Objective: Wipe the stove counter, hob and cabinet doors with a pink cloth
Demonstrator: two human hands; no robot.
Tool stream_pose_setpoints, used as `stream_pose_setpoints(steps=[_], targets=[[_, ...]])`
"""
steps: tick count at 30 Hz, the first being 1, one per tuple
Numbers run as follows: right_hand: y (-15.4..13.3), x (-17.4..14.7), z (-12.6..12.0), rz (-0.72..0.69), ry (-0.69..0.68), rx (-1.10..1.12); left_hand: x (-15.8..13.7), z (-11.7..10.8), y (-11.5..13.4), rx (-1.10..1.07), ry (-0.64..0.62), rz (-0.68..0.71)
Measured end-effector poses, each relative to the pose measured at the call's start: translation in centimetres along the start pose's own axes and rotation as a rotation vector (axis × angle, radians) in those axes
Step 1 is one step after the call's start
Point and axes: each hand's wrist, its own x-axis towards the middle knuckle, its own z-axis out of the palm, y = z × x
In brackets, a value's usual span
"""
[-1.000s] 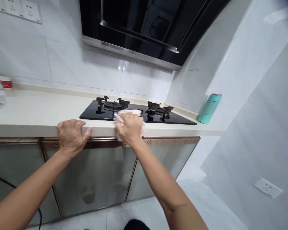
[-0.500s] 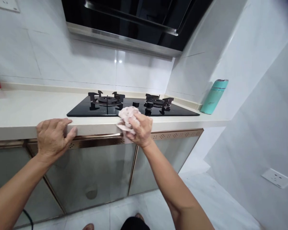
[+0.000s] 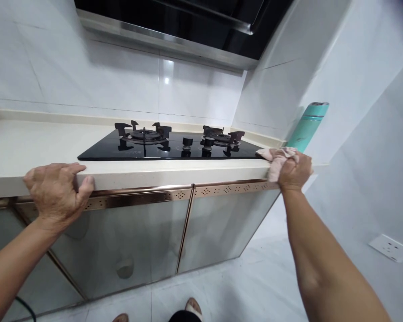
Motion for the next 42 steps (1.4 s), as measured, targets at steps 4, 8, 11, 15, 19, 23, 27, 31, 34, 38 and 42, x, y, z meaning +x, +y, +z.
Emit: stream_pose_setpoints(steps=[4, 8, 11, 15, 19, 23, 27, 31, 34, 38, 42], targets=[[-0.2, 4.0, -1.2, 0.214, -0.191, -0.094, 0.1, 0.2, 0.5, -0.006, 0.006, -0.027], [-3.4, 4.5, -0.9, 0.116, -0.308, -0.229, 0.1, 0.7, 0.8, 0.052, -0.002, -0.068], [-6.9, 2.6, -1.0, -0.02, -0.356, -0.3, 0.1, 0.8, 1.1, 0.053, -0.009, -0.059], [-13.0, -1.8, -1.3, -0.23, -0.444, -0.26, 0.2, 0.5, 1.7, 0.019, -0.025, -0.073], [-21.2, -7.9, -1.4, -0.465, -0.492, -0.126, 0.4, 0.0, 2.2, -0.017, -0.056, -0.093], [-31.1, -15.0, -2.4, -0.627, -0.527, 0.044, 0.4, -0.4, 2.4, -0.055, -0.102, -0.11], [-39.3, -21.3, -3.6, -0.803, -0.548, 0.181, 0.2, -0.5, 2.0, -0.054, -0.148, -0.086], [-41.6, -23.9, -4.4, -0.901, -0.581, 0.312, 0.1, -1.0, 1.5, -0.043, -0.187, -0.02], [-39.4, -22.8, -4.7, -0.99, -0.691, 0.384, 0.3, -1.6, 1.5, -0.043, -0.196, -0.007], [-34.9, -20.8, -4.8, -1.045, -0.676, 0.329, 0.5, -2.0, 1.9, -0.055, -0.201, -0.009], [-29.2, -19.3, -4.5, -1.002, -0.572, 0.226, 0.5, -2.1, 2.1, -0.054, -0.21, -0.028]])
